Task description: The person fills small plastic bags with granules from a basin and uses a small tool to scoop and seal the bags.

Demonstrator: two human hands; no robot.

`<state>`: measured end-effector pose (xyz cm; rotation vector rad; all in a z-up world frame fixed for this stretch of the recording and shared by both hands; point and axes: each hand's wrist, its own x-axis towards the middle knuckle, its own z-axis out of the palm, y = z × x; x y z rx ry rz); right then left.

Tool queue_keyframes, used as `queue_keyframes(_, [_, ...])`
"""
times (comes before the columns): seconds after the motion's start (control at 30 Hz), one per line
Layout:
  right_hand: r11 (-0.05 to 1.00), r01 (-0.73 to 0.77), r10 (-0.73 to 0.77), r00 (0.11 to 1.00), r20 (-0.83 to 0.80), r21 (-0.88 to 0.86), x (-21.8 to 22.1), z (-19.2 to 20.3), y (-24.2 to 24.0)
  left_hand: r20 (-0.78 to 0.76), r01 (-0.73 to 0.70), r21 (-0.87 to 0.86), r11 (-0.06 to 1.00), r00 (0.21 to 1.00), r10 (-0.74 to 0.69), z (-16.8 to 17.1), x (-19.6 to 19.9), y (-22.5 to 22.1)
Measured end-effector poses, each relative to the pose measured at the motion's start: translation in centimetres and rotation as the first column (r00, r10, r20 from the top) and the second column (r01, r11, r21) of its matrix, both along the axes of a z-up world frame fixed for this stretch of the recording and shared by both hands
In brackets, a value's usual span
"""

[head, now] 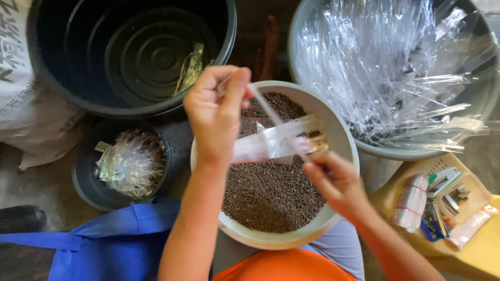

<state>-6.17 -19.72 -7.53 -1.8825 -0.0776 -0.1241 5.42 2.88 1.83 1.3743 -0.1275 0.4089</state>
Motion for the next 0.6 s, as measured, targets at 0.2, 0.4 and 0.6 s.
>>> queue_keyframes(0.2, [0.885,0.236,-0.147,0.959,0.241,-0.402,7.6,-5.2,-14.1,0.094,0.099,0.369,0.924,0.985,-0.143,-5.1,-1.0,-8.0])
queue_keyframes(0.4, [0.596,0.309,-0.236,0.950,0.206,-0.741,9.8,-12.9,-22.9,-0.032,0.069,0.993,0.094,0.937,-0.347,-17.3,-4.2,-14.7])
queue_keyframes(0.6, [0.908,0.311,-0.325,0.946,-0.003,-0.280,6.4,-2.7,-13.8,-0.172,0.383,0.637,0.669,0.917,-0.360,-10.4,-2.9,-10.7])
